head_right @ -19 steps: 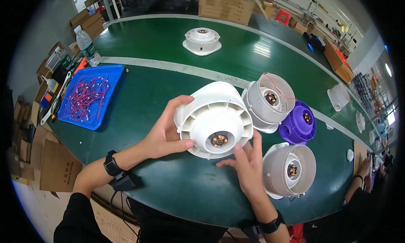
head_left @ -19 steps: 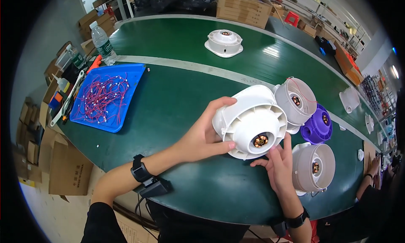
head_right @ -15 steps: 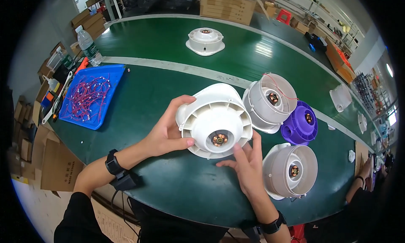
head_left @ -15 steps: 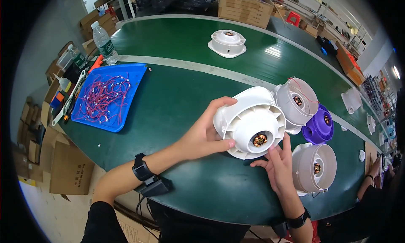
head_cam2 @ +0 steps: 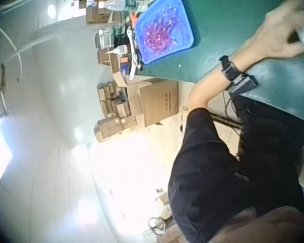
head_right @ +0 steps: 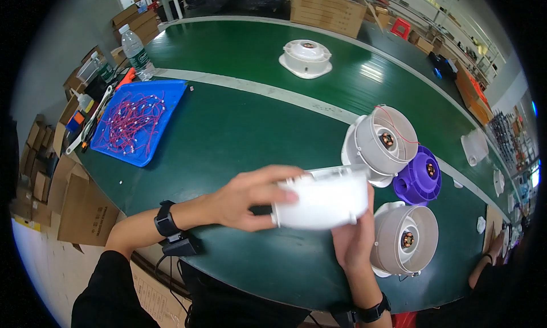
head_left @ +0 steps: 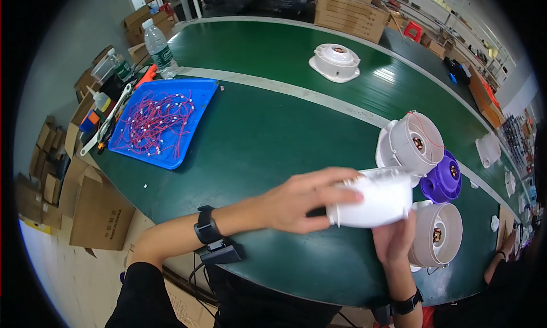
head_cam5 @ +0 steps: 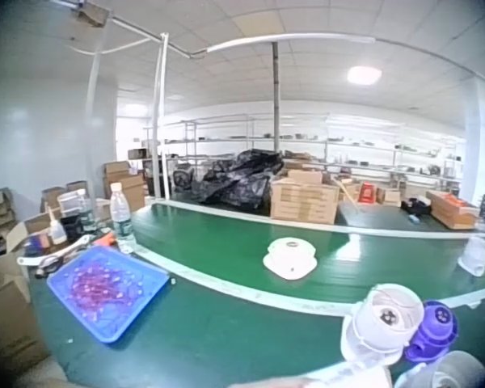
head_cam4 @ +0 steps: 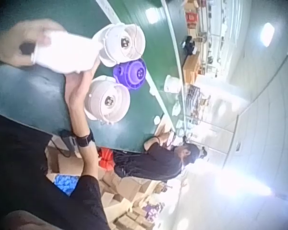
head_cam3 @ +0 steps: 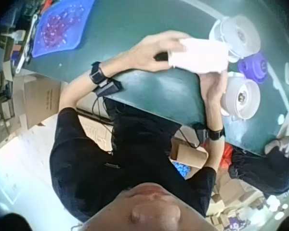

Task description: Assembling plastic fan housings by snapping internal and external components together on a production line.

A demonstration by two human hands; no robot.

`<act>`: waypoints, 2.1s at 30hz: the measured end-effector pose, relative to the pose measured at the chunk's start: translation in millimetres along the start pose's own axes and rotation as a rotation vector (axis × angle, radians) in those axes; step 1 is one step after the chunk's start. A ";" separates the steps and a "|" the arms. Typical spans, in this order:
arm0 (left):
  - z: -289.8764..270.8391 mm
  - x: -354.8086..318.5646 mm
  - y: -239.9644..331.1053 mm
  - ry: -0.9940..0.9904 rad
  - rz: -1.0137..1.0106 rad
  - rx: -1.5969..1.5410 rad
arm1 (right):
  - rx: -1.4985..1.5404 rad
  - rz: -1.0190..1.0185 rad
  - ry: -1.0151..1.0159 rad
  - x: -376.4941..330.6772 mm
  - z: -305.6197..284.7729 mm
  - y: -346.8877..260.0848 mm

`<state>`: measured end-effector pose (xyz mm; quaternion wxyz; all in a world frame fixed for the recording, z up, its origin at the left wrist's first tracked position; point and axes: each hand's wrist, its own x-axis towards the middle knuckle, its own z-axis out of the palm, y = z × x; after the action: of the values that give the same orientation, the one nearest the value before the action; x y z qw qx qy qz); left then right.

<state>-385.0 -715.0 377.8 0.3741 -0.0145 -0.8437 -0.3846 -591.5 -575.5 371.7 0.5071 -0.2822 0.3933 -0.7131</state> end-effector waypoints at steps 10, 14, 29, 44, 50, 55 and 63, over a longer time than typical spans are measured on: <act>-6.3 8.3 7.4 -0.017 0.363 0.299 | 0.049 -0.029 -0.299 -16.9 -51.5 6.3; -1.3 6.2 10.5 0.101 0.345 0.336 | 0.094 -0.006 -0.113 -21.5 -31.4 -4.7; -3.2 5.6 16.5 0.186 0.309 0.423 | 0.088 -0.025 0.047 -23.5 -39.6 7.3; -1.2 2.7 0.7 0.235 -0.044 0.089 | -0.251 -0.170 0.052 -2.2 -2.1 -3.1; -4.9 -0.4 -2.5 0.189 -0.018 0.294 | -0.117 -0.076 -0.001 -1.0 -7.0 5.2; -0.1 2.4 -5.5 0.220 0.044 0.297 | -0.252 -0.057 0.102 -0.8 -27.8 9.9; -3.8 2.3 12.0 0.281 -0.143 0.136 | -0.313 -0.102 0.000 3.3 9.6 -3.1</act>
<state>-380.6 -709.7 388.6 0.4602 0.1246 -0.8061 -0.3506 -586.4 -580.6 379.4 0.4202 -0.3774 0.4848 -0.6678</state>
